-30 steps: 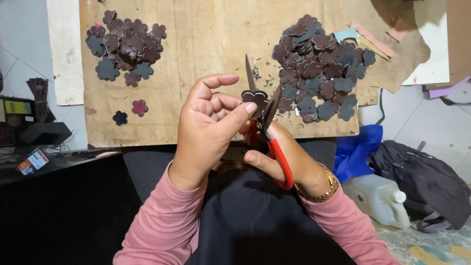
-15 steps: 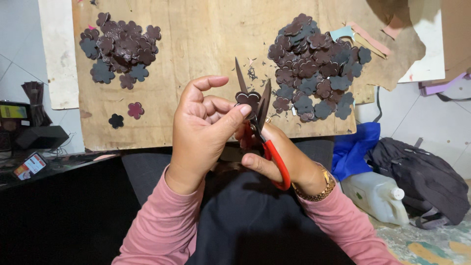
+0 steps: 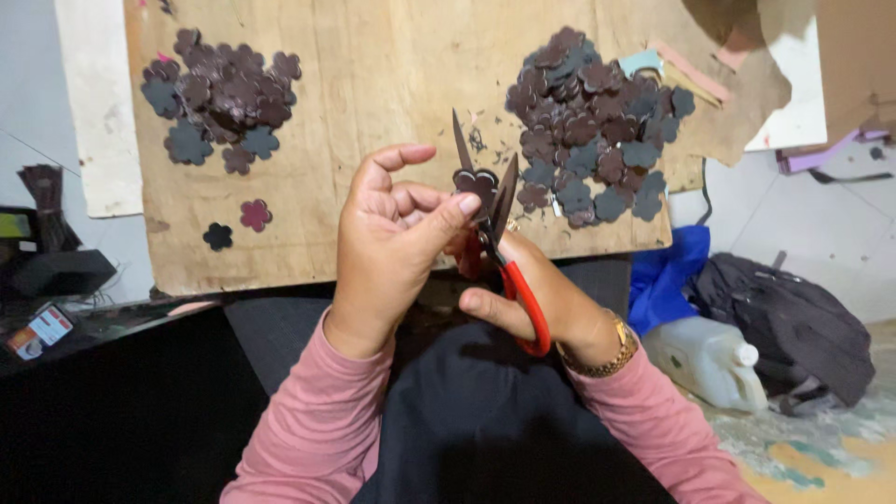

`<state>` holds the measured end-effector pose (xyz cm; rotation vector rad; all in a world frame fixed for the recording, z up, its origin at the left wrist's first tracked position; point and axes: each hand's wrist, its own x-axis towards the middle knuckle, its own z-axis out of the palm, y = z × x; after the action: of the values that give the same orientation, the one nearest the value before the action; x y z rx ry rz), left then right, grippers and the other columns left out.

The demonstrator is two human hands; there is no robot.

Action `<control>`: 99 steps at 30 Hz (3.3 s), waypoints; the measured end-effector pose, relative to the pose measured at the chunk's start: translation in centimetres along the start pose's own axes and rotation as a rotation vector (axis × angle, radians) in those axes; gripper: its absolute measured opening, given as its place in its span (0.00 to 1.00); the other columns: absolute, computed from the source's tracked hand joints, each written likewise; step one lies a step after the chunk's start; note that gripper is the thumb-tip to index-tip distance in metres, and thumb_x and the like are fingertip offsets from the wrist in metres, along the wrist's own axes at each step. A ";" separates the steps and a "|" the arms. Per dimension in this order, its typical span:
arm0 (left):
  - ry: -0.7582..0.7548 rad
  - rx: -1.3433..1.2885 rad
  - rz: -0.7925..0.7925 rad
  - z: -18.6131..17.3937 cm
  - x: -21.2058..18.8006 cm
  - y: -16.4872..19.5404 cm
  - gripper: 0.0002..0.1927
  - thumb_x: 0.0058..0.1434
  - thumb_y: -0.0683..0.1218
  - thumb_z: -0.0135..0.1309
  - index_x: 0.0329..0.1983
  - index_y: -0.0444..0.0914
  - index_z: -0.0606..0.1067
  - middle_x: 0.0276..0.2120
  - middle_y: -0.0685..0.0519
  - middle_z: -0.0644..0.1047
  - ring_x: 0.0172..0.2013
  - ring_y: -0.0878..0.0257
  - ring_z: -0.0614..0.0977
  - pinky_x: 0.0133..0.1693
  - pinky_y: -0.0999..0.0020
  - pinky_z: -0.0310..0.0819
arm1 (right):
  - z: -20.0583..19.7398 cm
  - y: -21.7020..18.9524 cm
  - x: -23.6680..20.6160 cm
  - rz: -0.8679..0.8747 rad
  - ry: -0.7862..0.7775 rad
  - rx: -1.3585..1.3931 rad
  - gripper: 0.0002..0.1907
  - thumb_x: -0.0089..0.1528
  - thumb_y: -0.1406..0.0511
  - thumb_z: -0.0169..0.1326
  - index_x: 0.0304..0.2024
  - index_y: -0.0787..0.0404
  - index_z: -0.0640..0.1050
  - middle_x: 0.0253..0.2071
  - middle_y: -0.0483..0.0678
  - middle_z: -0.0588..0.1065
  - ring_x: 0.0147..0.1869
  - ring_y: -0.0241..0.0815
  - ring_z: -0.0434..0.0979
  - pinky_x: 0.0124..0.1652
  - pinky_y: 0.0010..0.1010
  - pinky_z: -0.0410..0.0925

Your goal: The person sits at a workbench and uses red-handled scissors to trim excess material from the edges of small flower-shaped leather pieces, one piece at a time. They rotate each piece while cutting, place the trimmed piece on a pile, and pick up the next untrimmed piece.

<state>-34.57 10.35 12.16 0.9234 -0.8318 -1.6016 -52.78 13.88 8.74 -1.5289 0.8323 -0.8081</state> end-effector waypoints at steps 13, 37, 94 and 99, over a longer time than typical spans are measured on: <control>0.004 -0.028 0.033 -1.1 -0.5 0.2 0.26 0.62 0.33 0.59 0.60 0.31 0.62 0.33 0.45 0.79 0.28 0.65 0.82 0.30 0.73 0.78 | 0.8 0.4 0.5 0.096 -0.035 0.016 0.30 0.66 0.44 0.52 0.50 0.64 0.68 0.38 0.45 0.67 0.39 0.37 0.67 0.41 0.29 0.67; 0.045 0.046 0.048 -2.4 -0.6 0.4 0.25 0.62 0.33 0.61 0.58 0.32 0.64 0.34 0.47 0.80 0.33 0.66 0.83 0.38 0.76 0.79 | 1.3 0.6 1.0 0.004 -0.036 -0.004 0.46 0.65 0.31 0.37 0.53 0.67 0.69 0.39 0.44 0.69 0.39 0.34 0.69 0.40 0.25 0.68; -0.105 0.336 -0.067 -5.1 -1.1 1.0 0.07 0.67 0.42 0.59 0.38 0.31 0.79 0.32 0.58 0.80 0.33 0.75 0.76 0.35 0.79 0.71 | -0.3 1.2 0.3 0.113 -0.264 0.169 0.42 0.65 0.34 0.47 0.50 0.66 0.74 0.39 0.43 0.72 0.40 0.33 0.69 0.43 0.25 0.68; -0.101 0.411 -0.035 -5.1 -1.3 1.0 0.08 0.67 0.43 0.60 0.37 0.32 0.79 0.29 0.59 0.78 0.30 0.76 0.74 0.32 0.80 0.68 | -0.4 1.1 0.3 0.094 -0.263 0.168 0.42 0.65 0.34 0.47 0.51 0.66 0.73 0.40 0.43 0.72 0.40 0.33 0.69 0.42 0.25 0.68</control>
<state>-29.38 11.12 10.88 1.1540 -1.2521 -1.5449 -53.02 13.34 7.69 -1.3998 0.6204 -0.5779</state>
